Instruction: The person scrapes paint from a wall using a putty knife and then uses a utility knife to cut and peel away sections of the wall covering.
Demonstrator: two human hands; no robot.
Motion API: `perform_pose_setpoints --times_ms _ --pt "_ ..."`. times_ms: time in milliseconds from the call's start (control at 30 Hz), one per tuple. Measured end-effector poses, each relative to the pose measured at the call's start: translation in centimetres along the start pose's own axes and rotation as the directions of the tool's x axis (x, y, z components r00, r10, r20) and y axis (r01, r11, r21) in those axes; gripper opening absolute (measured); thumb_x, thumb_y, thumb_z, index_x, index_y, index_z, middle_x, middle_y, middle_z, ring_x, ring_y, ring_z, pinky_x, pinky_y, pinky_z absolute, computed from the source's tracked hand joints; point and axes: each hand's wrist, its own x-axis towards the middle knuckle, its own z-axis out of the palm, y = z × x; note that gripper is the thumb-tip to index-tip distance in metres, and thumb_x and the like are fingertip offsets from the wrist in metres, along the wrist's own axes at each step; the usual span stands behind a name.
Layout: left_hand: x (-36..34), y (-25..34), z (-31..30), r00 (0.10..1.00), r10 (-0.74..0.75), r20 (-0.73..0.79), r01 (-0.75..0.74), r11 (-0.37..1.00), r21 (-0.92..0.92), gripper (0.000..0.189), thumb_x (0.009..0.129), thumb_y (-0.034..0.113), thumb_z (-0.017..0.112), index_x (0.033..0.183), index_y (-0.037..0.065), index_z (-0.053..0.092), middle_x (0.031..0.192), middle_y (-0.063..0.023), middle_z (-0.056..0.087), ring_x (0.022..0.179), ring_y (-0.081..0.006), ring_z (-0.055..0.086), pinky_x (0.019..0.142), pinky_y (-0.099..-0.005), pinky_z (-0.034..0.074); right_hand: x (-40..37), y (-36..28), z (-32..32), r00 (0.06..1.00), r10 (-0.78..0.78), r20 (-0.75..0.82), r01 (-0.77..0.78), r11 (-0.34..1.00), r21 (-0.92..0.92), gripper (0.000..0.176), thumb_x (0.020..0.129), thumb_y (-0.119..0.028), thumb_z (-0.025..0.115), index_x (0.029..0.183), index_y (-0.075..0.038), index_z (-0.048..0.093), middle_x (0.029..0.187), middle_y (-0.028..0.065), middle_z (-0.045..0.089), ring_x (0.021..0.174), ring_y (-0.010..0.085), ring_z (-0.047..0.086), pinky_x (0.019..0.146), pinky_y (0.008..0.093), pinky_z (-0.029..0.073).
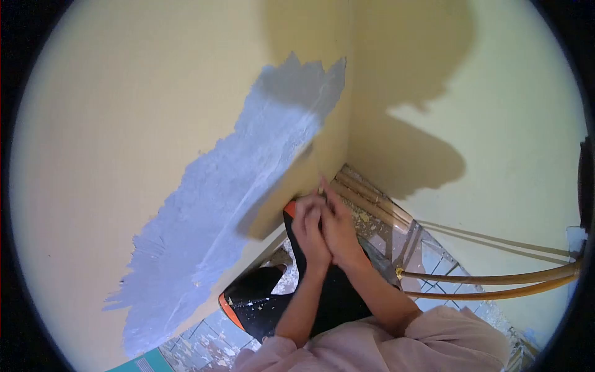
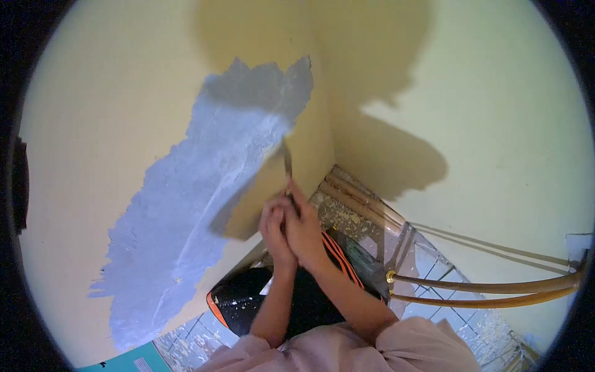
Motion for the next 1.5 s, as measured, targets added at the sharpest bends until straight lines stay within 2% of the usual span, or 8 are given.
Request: perform_pose_setpoints --times_ms 267,333,667,767,967,1100,1200,1500 --pt "2.3 -0.8 1.9 0.996 -0.076 0.046 0.079 0.994 -0.074 0.025 0.085 0.017 0.043 0.089 -0.005 0.056 0.096 -0.012 0.058 0.093 -0.0181 0.054 0.086 -0.0278 0.04 2.9 -1.1 -0.9 0.971 0.239 -0.023 -0.222 0.93 0.291 0.048 0.09 -0.002 0.041 0.137 -0.004 0.037 0.124 0.0146 0.051 0.109 0.0157 0.049 0.094 0.0257 0.039" --pt "2.5 -0.6 2.6 1.0 -0.013 0.019 0.015 0.995 -0.101 0.025 0.086 0.015 0.043 0.091 -0.005 0.057 0.094 -0.0106 0.058 0.091 -0.0169 0.054 0.083 -0.0274 0.041 1.4 2.7 -1.4 0.989 -0.151 -0.005 0.149 0.981 -0.123 0.045 0.092 -0.011 0.046 0.136 -0.005 0.038 0.118 0.0223 0.055 0.103 0.0202 0.054 0.089 0.0294 0.042" --pt "2.7 -0.2 4.3 0.998 -0.024 -0.052 0.022 0.999 -0.034 0.03 0.088 0.021 0.042 0.094 -0.003 0.059 0.091 -0.0083 0.059 0.086 -0.0172 0.054 0.078 -0.028 0.042 2.9 2.4 -2.1 0.985 -0.171 -0.02 0.168 0.981 -0.1 0.046 0.091 -0.01 0.046 0.136 -0.007 0.039 0.115 0.0212 0.057 0.097 0.019 0.057 0.085 0.0292 0.044" --pt "3.4 -1.0 3.9 0.999 -0.051 -0.014 0.052 0.995 0.089 0.029 0.088 0.022 0.044 0.09 -0.002 0.059 0.092 -0.0091 0.06 0.086 -0.0177 0.055 0.078 -0.0286 0.041 5.2 -1.7 -2.6 0.979 0.202 0.03 -0.203 0.945 0.255 0.047 0.09 -0.002 0.041 0.137 -0.005 0.037 0.129 0.0155 0.048 0.115 0.0165 0.046 0.098 0.0277 0.035" --pt "1.6 -1.1 3.0 0.996 0.045 -0.076 -0.055 0.99 -0.132 0.03 0.089 0.022 0.043 0.093 -0.002 0.06 0.096 -0.0094 0.06 0.084 -0.0163 0.054 0.078 -0.0266 0.041 2.5 1.1 -1.8 0.997 -0.07 0.023 0.07 0.997 -0.023 0.047 0.091 -0.004 0.044 0.137 -0.006 0.037 0.126 0.0149 0.05 0.11 0.017 0.049 0.095 0.0267 0.038" --pt "4.6 -0.4 3.9 0.993 -0.105 0.061 0.105 0.994 -0.012 0.028 0.086 0.015 0.04 0.09 -0.008 0.056 0.112 -0.0184 0.059 0.107 -0.0222 0.053 0.097 -0.0324 0.037 4.8 -2.2 -1.9 0.97 0.243 0.012 -0.229 0.894 0.386 0.046 0.091 -0.005 0.045 0.136 -0.005 0.038 0.131 0.0162 0.047 0.116 0.0186 0.046 0.097 0.0283 0.036" --pt "2.1 -0.8 3.2 0.999 0.045 0.011 -0.045 0.998 -0.053 0.03 0.087 0.018 0.04 0.092 -0.006 0.058 0.106 -0.0144 0.06 0.098 -0.0195 0.055 0.089 -0.0296 0.04 2.6 -0.3 -2.2 0.995 -0.098 -0.009 0.097 0.992 -0.085 0.048 0.091 -0.006 0.045 0.138 -0.005 0.036 0.128 0.0153 0.05 0.111 0.0181 0.049 0.095 0.0271 0.038" --pt "2.7 0.3 5.1 0.999 -0.043 -0.032 0.046 0.993 0.111 0.028 0.088 0.021 0.041 0.087 -0.002 0.057 0.09 -0.0081 0.061 0.079 -0.0123 0.053 0.072 -0.0247 0.041 5.1 0.3 -3.1 0.989 -0.129 -0.069 0.132 0.99 0.046 0.046 0.092 -0.009 0.044 0.138 -0.008 0.036 0.118 0.0167 0.055 0.103 0.0185 0.054 0.089 0.0294 0.042"
